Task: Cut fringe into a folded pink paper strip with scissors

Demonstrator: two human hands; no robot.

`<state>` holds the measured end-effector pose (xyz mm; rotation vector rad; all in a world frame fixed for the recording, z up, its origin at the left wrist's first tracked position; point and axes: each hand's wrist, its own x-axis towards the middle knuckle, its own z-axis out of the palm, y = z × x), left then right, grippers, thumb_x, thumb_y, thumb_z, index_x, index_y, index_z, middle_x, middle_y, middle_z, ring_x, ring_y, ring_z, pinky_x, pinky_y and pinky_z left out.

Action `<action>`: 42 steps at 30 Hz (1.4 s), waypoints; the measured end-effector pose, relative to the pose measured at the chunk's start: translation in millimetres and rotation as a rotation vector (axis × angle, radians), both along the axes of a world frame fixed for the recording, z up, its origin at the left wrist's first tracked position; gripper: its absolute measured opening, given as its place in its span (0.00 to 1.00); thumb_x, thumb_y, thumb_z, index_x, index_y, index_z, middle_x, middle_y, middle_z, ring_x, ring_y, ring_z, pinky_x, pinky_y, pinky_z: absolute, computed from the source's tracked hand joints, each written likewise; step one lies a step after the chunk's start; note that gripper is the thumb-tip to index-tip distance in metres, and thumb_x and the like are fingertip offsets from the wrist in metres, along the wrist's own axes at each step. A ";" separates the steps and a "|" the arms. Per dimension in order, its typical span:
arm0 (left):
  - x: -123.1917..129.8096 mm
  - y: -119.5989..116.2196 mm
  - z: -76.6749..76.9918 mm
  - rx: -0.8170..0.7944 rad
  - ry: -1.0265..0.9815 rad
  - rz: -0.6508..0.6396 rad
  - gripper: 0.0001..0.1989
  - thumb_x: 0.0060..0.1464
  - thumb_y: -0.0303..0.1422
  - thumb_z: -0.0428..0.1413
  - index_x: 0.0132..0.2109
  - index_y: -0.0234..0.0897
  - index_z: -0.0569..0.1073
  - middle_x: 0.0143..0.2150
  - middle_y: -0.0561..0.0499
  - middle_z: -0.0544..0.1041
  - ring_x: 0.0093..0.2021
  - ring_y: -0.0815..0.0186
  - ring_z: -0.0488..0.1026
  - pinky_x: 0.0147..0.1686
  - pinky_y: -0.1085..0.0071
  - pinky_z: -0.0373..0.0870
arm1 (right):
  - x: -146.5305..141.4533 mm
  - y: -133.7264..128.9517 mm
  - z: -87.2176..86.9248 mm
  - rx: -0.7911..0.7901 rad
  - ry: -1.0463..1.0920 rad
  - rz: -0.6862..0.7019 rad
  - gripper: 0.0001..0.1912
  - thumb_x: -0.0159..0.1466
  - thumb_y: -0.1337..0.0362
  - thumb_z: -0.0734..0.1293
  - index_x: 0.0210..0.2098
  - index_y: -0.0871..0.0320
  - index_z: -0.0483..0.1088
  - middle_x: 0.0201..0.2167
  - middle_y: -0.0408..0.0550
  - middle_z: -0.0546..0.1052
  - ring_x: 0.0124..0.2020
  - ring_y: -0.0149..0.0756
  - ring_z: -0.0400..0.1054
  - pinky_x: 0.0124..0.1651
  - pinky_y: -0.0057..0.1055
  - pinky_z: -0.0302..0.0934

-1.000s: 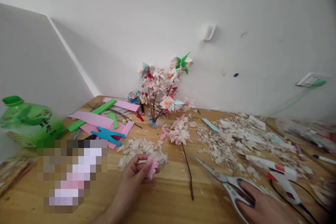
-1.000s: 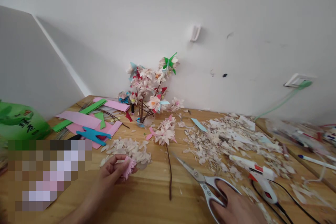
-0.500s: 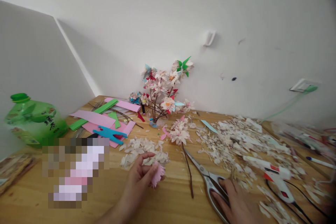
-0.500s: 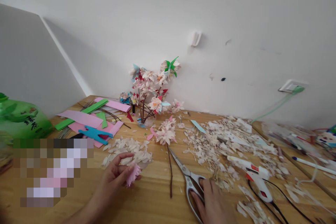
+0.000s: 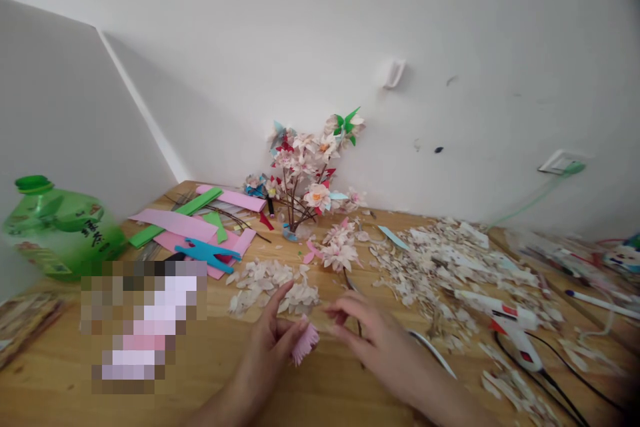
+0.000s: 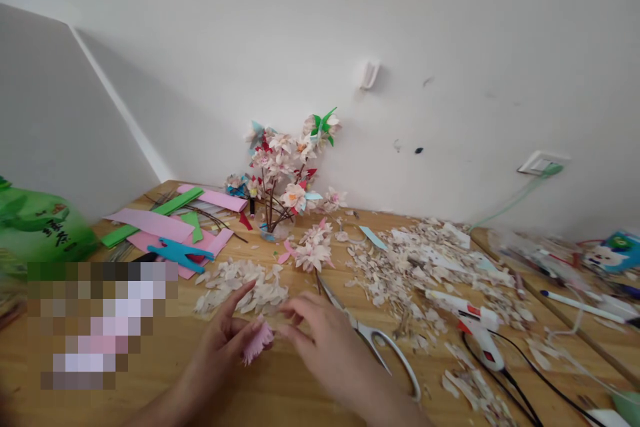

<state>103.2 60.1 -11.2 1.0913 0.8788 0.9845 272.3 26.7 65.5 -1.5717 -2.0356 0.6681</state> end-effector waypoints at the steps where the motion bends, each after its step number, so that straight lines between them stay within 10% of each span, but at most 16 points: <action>1: -0.1 -0.2 0.7 0.006 0.005 -0.002 0.40 0.45 0.42 0.56 0.60 0.32 0.49 0.15 0.57 0.70 0.15 0.72 0.61 0.17 0.77 0.51 | -8.0 3.8 -0.2 -0.024 0.030 0.036 0.08 0.60 0.65 0.61 0.38 0.54 0.69 0.36 0.45 0.73 0.38 0.33 0.67 0.42 0.30 0.60; 15: -1.5 -0.1 8.5 0.031 -0.003 0.033 0.42 0.45 0.43 0.55 0.60 0.28 0.45 0.16 0.56 0.71 0.16 0.73 0.61 0.19 0.77 0.53 | -31.8 10.0 -15.4 0.175 -0.060 -0.025 0.09 0.59 0.72 0.59 0.32 0.57 0.71 0.29 0.45 0.75 0.33 0.35 0.67 0.38 0.31 0.59; 42: 0.4 -0.1 10.1 -0.060 -0.064 -0.026 0.45 0.41 0.44 0.57 0.59 0.27 0.46 0.17 0.53 0.73 0.18 0.68 0.67 0.19 0.75 0.57 | -24.7 10.5 -11.5 0.058 0.099 -0.012 0.06 0.59 0.68 0.62 0.31 0.58 0.72 0.30 0.44 0.75 0.34 0.32 0.67 0.38 0.26 0.59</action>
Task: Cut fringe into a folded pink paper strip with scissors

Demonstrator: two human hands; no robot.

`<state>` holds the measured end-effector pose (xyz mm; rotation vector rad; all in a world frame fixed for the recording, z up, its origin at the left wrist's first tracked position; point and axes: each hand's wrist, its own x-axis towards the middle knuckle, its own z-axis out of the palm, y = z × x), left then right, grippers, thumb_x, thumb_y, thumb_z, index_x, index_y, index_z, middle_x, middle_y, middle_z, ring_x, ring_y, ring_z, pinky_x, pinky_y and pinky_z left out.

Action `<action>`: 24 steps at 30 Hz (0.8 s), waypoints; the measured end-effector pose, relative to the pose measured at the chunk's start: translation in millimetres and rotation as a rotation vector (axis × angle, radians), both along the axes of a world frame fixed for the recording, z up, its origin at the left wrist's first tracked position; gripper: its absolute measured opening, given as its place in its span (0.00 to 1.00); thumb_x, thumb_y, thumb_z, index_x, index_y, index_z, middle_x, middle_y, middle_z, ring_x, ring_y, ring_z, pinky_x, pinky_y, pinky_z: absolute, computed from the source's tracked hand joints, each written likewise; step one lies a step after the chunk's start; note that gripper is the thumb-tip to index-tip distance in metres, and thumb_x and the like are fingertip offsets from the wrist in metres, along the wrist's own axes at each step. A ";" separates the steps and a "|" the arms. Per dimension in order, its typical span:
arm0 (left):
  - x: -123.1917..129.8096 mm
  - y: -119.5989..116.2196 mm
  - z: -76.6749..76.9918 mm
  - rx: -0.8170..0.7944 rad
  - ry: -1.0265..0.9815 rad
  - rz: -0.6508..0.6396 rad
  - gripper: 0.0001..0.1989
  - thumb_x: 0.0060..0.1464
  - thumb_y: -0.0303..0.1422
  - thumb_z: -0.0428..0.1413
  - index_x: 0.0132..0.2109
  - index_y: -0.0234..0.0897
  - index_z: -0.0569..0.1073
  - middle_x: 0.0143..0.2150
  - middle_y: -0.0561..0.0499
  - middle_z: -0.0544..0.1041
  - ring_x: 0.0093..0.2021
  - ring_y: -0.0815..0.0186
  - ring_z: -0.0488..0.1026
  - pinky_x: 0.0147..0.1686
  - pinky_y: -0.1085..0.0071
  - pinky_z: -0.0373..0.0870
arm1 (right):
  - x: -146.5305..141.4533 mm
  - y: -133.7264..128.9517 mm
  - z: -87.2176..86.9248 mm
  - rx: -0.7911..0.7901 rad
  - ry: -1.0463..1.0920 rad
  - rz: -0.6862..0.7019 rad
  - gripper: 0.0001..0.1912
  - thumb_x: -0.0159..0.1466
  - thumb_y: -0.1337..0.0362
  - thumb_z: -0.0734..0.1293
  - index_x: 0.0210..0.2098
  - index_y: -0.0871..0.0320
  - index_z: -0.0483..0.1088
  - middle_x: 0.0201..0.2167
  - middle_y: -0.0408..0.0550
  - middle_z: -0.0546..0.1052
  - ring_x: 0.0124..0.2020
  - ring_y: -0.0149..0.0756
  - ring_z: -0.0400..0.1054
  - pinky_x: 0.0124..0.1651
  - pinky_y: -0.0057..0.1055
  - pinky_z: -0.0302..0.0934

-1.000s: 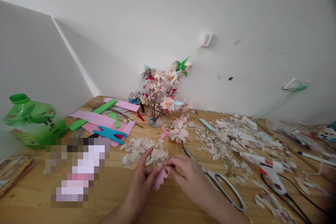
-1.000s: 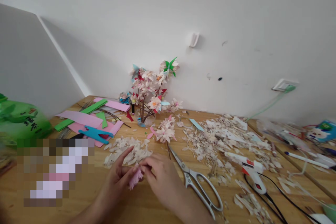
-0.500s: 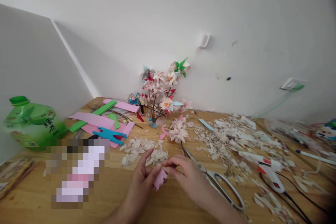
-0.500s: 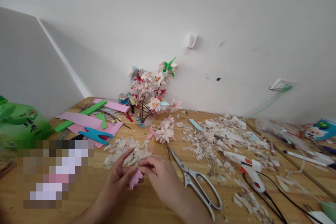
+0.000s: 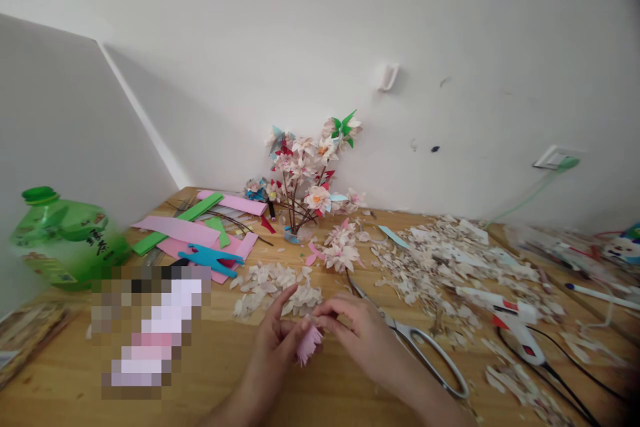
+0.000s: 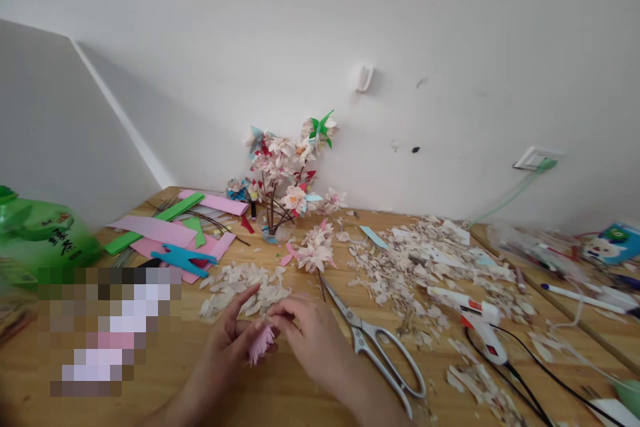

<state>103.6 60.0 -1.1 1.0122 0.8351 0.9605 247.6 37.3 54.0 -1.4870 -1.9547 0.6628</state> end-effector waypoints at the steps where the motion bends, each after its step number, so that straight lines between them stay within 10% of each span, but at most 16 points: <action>1: -0.2 0.0 -0.7 -0.002 0.000 0.000 0.45 0.41 0.45 0.57 0.59 0.27 0.46 0.18 0.53 0.74 0.18 0.68 0.67 0.19 0.75 0.58 | -0.3 0.3 0.1 0.013 -0.011 -0.004 0.06 0.60 0.68 0.62 0.31 0.58 0.71 0.29 0.44 0.74 0.33 0.32 0.67 0.37 0.26 0.58; 12: 0.8 -0.4 -6.8 0.028 0.003 0.026 0.42 0.43 0.42 0.57 0.59 0.28 0.48 0.17 0.54 0.74 0.17 0.70 0.66 0.19 0.76 0.56 | -3.6 7.4 -19.9 0.210 -0.186 -0.109 0.09 0.60 0.72 0.56 0.30 0.59 0.66 0.30 0.49 0.72 0.33 0.38 0.65 0.36 0.33 0.58; 21: 1.7 -1.9 -10.5 0.034 -0.010 -0.003 0.41 0.45 0.41 0.56 0.59 0.28 0.46 0.18 0.53 0.75 0.22 0.65 0.72 0.23 0.71 0.63 | 71.7 -15.9 -5.4 -0.255 -0.182 -0.099 0.18 0.62 0.56 0.55 0.19 0.56 0.54 0.17 0.37 0.58 0.22 0.30 0.57 0.25 0.27 0.47; 24: 3.8 -3.0 -14.9 0.068 0.028 -0.047 0.39 0.46 0.41 0.55 0.59 0.29 0.46 0.17 0.54 0.74 0.20 0.66 0.71 0.20 0.73 0.61 | 81.8 -26.2 -6.8 -0.393 0.072 -0.006 0.05 0.55 0.63 0.64 0.29 0.55 0.62 0.24 0.38 0.66 0.26 0.29 0.60 0.28 0.25 0.53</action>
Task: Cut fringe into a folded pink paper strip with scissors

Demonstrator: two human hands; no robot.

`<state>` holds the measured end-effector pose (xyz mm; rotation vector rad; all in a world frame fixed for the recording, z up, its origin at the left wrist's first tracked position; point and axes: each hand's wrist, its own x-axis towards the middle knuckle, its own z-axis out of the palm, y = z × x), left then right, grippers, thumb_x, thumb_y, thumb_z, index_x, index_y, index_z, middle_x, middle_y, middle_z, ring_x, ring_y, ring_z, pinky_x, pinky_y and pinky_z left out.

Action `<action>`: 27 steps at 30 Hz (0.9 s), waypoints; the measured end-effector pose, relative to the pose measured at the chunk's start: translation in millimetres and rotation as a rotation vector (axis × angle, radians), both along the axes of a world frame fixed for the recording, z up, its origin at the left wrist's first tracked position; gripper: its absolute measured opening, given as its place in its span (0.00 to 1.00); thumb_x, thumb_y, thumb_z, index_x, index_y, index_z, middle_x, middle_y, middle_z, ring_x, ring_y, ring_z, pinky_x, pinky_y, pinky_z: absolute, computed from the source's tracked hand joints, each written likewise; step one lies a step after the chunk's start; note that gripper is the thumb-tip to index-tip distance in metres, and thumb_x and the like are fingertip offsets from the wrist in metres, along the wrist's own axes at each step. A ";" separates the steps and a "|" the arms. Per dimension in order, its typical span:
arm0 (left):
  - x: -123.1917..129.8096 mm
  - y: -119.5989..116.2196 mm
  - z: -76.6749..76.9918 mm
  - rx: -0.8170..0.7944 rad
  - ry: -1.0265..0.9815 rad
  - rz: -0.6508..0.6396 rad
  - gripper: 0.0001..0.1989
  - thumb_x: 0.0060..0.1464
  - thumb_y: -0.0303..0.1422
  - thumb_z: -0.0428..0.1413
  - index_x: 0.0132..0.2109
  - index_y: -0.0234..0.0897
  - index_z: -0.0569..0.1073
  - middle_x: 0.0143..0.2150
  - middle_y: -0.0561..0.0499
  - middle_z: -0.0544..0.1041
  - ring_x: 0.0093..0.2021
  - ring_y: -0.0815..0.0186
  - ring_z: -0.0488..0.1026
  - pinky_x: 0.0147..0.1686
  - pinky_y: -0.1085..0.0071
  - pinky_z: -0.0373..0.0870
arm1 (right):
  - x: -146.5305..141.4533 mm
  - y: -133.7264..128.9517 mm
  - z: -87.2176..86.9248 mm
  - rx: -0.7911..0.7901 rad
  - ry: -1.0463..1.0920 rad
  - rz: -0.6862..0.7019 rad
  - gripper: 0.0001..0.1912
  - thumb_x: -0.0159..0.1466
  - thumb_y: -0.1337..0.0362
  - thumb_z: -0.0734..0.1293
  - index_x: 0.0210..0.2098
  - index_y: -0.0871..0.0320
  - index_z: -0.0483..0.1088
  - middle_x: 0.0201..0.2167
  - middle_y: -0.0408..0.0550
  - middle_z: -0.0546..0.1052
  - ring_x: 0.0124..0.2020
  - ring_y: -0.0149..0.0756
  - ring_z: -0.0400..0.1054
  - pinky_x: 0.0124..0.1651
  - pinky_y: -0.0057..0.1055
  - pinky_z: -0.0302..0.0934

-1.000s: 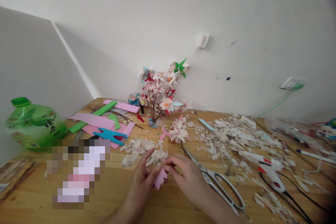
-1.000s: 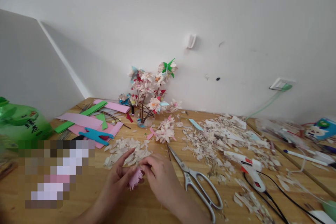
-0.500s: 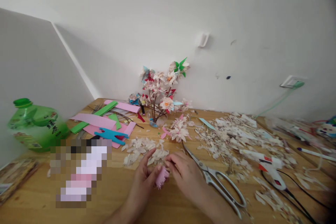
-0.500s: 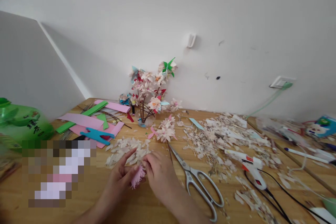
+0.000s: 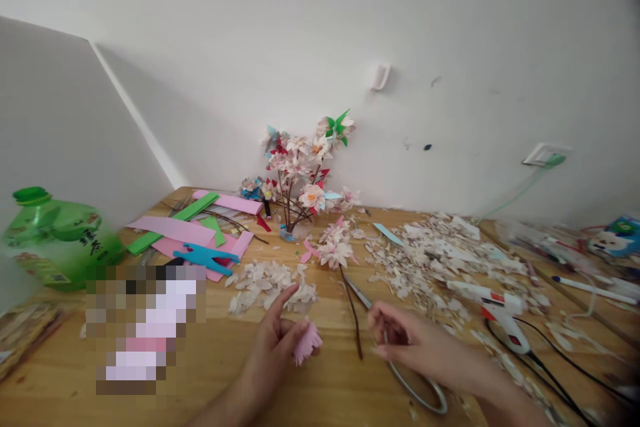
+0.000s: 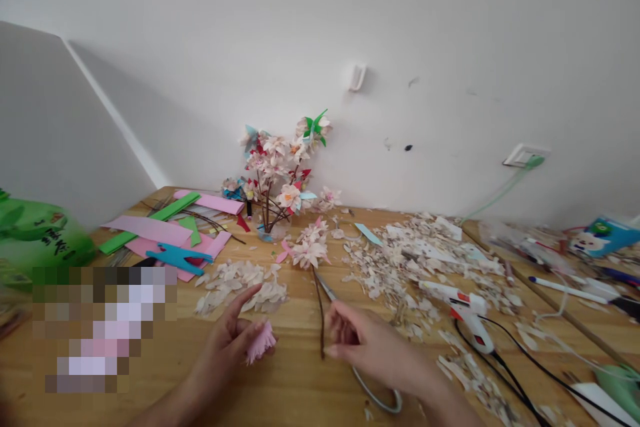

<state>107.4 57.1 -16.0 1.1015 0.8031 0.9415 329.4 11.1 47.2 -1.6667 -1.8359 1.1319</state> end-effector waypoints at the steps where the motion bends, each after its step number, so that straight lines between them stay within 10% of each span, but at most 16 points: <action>1: 1.2 -0.3 -1.1 0.008 0.022 -0.016 0.39 0.46 0.41 0.54 0.59 0.28 0.47 0.16 0.55 0.74 0.19 0.67 0.70 0.19 0.74 0.60 | -3.0 -1.4 -1.8 -0.014 0.113 0.002 0.10 0.53 0.66 0.66 0.34 0.55 0.63 0.28 0.39 0.68 0.28 0.29 0.61 0.31 0.26 0.55; 10: 9.9 -1.3 -2.8 0.043 0.113 0.054 0.32 0.50 0.42 0.51 0.57 0.30 0.51 0.17 0.59 0.70 0.17 0.71 0.66 0.18 0.76 0.57 | -73.6 25.9 -44.2 0.033 0.601 -0.246 0.18 0.48 0.63 0.68 0.36 0.54 0.58 0.26 0.40 0.71 0.30 0.34 0.67 0.36 0.33 0.60; 16: -2.2 5.0 -1.9 0.105 0.191 0.049 0.26 0.53 0.42 0.46 0.55 0.34 0.54 0.27 0.50 0.76 0.29 0.63 0.74 0.30 0.67 0.68 | -64.7 42.0 -43.8 0.034 0.629 -0.279 0.17 0.50 0.64 0.65 0.37 0.54 0.55 0.29 0.39 0.68 0.31 0.31 0.66 0.37 0.31 0.60; 22: -21.7 16.2 3.0 0.550 0.450 0.202 0.18 0.53 0.33 0.48 0.51 0.40 0.59 0.50 0.43 0.69 0.51 0.59 0.65 0.48 0.59 0.62 | -44.2 50.8 -29.7 -0.098 0.442 0.016 0.16 0.49 0.70 0.64 0.37 0.57 0.61 0.29 0.41 0.69 0.30 0.30 0.64 0.32 0.28 0.58; 27: -25.2 3.2 17.0 0.847 0.591 -0.096 0.16 0.50 0.25 0.47 0.47 0.41 0.63 0.43 0.47 0.71 0.45 0.63 0.68 0.44 0.64 0.65 | -52.9 59.1 -32.8 -0.179 0.256 0.264 0.15 0.47 0.74 0.64 0.35 0.58 0.66 0.28 0.41 0.72 0.29 0.30 0.65 0.31 0.27 0.58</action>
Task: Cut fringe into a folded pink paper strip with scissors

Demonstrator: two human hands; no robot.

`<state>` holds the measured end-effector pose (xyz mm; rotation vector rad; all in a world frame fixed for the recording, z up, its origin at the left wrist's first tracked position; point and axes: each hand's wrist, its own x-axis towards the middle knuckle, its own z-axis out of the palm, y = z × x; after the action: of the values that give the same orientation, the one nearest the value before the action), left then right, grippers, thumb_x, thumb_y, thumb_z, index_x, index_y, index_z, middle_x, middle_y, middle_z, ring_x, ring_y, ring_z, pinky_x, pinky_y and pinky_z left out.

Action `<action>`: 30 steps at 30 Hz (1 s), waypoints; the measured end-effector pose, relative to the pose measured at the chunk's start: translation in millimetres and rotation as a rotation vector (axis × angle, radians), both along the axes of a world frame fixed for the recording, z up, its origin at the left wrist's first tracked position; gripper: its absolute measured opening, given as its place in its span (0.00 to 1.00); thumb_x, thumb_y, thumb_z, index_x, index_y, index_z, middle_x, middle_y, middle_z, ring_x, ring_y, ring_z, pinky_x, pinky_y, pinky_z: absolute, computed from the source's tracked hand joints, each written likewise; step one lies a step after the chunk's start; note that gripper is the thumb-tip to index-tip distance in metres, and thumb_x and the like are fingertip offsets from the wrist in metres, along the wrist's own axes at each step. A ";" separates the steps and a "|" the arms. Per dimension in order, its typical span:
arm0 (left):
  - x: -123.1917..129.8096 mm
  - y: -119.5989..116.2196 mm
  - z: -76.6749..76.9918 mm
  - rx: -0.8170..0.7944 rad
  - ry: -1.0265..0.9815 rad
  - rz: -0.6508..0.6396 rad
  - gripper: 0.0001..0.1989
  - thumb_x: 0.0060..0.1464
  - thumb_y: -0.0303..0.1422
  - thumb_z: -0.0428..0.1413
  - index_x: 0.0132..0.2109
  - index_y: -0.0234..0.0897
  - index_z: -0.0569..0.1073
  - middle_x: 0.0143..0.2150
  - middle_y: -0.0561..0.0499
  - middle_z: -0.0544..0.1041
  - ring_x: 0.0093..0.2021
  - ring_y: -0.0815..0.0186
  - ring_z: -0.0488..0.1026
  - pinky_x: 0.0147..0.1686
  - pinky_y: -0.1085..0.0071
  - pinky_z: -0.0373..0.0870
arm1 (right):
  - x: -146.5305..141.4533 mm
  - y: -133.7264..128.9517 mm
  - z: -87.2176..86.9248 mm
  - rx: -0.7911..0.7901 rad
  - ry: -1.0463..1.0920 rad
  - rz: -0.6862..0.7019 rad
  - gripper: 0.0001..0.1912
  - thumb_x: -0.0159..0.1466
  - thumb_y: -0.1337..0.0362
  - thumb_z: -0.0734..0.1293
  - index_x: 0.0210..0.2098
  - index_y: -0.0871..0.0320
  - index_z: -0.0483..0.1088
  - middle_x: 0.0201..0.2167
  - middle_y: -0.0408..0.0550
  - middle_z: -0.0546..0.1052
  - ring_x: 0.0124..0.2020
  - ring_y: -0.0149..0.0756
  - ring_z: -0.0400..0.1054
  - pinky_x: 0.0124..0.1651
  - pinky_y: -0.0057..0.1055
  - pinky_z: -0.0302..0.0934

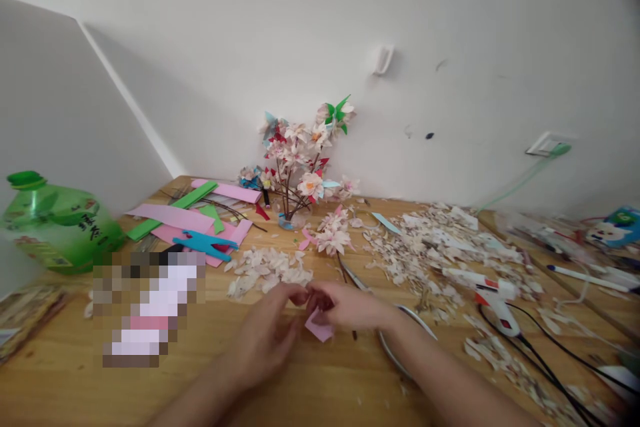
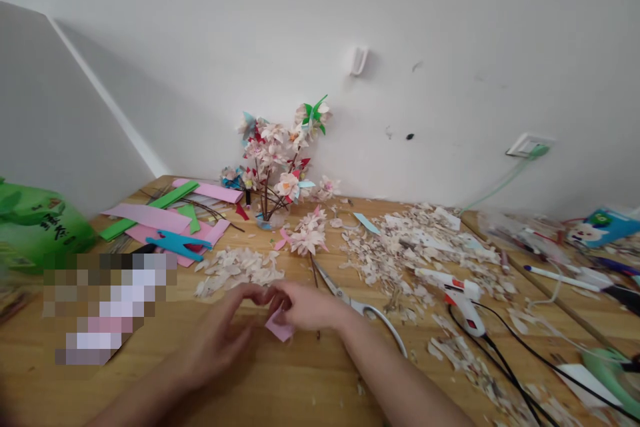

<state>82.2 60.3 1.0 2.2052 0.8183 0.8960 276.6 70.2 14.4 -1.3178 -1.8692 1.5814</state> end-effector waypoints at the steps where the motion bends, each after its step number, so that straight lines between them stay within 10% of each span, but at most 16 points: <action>1: 1.0 -4.0 2.1 -0.015 0.041 -0.065 0.16 0.49 0.24 0.47 0.47 0.40 0.63 0.42 0.48 0.72 0.42 0.64 0.69 0.42 0.66 0.66 | -2.1 2.0 -3.0 0.005 -0.029 0.027 0.14 0.47 0.74 0.64 0.34 0.58 0.66 0.28 0.41 0.72 0.29 0.30 0.65 0.31 0.27 0.58; 18: 15.1 -11.0 -18.0 0.119 0.318 -0.172 0.22 0.55 0.27 0.44 0.57 0.42 0.59 0.42 0.43 0.75 0.41 0.58 0.71 0.39 0.65 0.67 | -2.3 12.7 -15.8 0.113 -0.162 0.105 0.21 0.45 0.79 0.62 0.38 0.57 0.65 0.30 0.42 0.74 0.29 0.31 0.67 0.31 0.28 0.62; 30: 16.3 -10.3 -29.7 -0.024 0.349 0.012 0.13 0.53 0.28 0.44 0.46 0.42 0.62 0.36 0.51 0.76 0.35 0.63 0.72 0.33 0.70 0.65 | 56.2 -62.0 26.0 0.232 -0.178 -0.338 0.11 0.57 0.59 0.63 0.40 0.53 0.64 0.40 0.46 0.72 0.42 0.36 0.65 0.47 0.33 0.58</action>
<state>98.5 50.0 -28.7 2.3721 0.9957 0.5069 332.7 8.1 40.4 -1.6061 -1.7487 1.0767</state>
